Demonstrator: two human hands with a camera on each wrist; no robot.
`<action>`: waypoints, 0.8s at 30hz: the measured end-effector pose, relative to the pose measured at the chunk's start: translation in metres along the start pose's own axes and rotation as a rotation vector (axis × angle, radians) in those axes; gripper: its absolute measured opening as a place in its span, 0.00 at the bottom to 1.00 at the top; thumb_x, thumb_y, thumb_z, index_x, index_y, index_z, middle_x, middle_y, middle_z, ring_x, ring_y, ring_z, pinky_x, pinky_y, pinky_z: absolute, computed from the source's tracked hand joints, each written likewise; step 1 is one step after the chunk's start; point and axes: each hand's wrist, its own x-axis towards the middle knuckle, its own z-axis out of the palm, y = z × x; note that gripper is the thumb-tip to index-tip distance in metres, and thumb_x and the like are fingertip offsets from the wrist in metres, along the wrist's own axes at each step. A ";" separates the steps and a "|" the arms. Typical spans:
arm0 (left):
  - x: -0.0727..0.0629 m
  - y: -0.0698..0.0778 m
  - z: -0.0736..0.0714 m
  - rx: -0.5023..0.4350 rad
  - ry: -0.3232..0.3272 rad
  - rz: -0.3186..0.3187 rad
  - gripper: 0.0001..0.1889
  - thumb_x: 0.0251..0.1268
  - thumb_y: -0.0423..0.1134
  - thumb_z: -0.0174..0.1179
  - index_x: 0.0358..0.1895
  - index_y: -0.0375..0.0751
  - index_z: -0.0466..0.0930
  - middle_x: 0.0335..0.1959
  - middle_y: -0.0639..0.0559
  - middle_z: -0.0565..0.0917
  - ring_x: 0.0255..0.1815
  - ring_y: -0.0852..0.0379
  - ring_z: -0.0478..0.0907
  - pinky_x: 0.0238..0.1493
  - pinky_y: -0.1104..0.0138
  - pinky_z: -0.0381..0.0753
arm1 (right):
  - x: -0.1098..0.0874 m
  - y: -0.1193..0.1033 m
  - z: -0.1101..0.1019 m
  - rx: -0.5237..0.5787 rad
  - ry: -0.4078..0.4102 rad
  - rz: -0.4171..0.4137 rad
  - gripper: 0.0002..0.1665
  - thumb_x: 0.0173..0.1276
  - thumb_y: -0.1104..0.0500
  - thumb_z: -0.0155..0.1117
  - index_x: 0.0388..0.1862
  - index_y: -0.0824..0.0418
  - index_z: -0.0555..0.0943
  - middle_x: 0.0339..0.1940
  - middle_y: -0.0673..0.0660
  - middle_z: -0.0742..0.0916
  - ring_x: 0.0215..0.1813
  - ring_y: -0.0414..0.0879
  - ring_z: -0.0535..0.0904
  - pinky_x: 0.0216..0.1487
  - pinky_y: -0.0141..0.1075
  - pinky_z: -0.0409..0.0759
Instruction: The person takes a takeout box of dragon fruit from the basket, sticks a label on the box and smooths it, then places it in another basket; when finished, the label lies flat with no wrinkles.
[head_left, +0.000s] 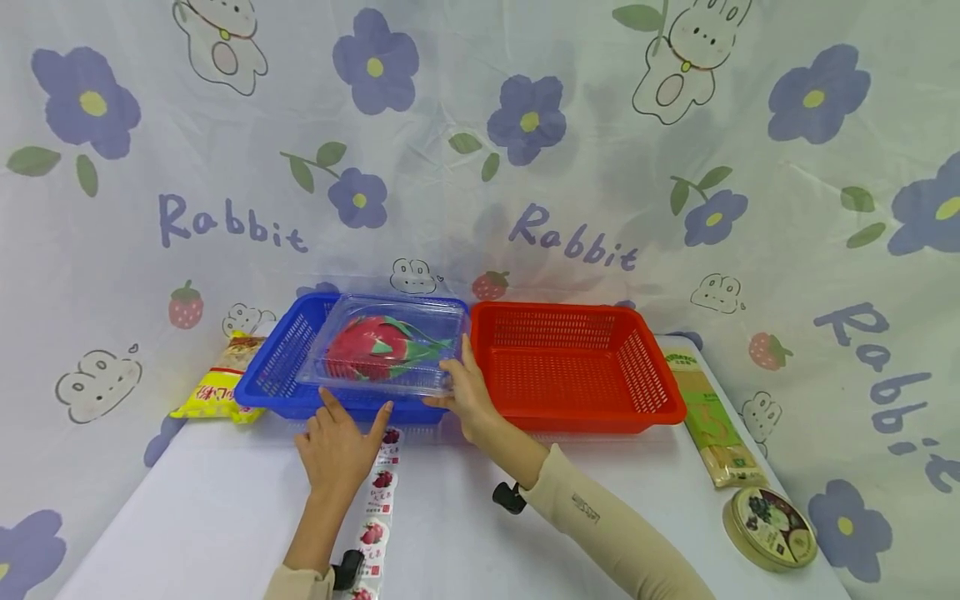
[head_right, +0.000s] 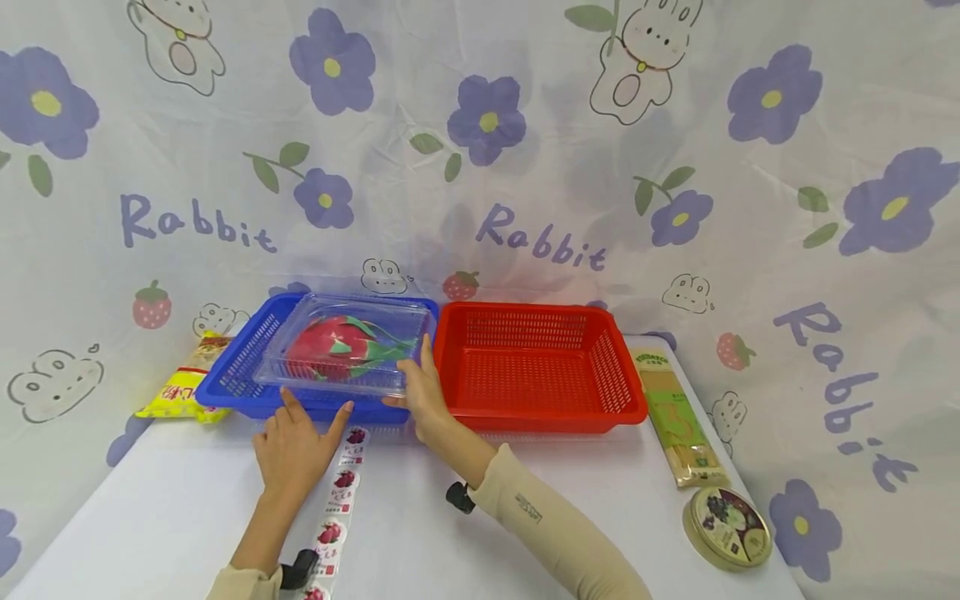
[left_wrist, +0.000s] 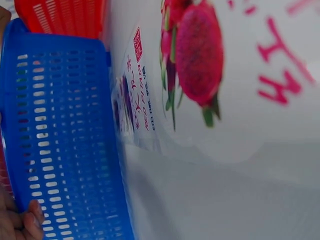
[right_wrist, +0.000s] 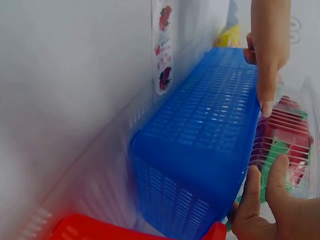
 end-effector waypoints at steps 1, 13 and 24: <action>0.000 0.000 0.000 -0.003 0.000 -0.001 0.61 0.63 0.72 0.52 0.75 0.19 0.39 0.47 0.21 0.75 0.47 0.27 0.73 0.48 0.39 0.66 | -0.001 0.000 -0.001 0.004 -0.002 0.001 0.45 0.74 0.56 0.49 0.82 0.39 0.40 0.79 0.66 0.57 0.69 0.65 0.67 0.51 0.48 0.84; -0.002 0.002 -0.002 -0.012 0.002 -0.005 0.61 0.62 0.70 0.55 0.76 0.20 0.37 0.46 0.20 0.75 0.49 0.27 0.72 0.53 0.37 0.62 | -0.007 -0.001 -0.008 -0.012 -0.014 -0.017 0.43 0.77 0.55 0.46 0.82 0.37 0.39 0.72 0.61 0.72 0.55 0.54 0.80 0.50 0.44 0.84; -0.001 0.001 0.000 -0.014 0.007 -0.004 0.62 0.62 0.71 0.53 0.76 0.22 0.35 0.46 0.21 0.75 0.49 0.27 0.72 0.54 0.38 0.61 | -0.013 -0.004 -0.011 -0.018 -0.022 -0.043 0.43 0.78 0.55 0.44 0.82 0.39 0.37 0.71 0.63 0.72 0.55 0.55 0.81 0.51 0.45 0.84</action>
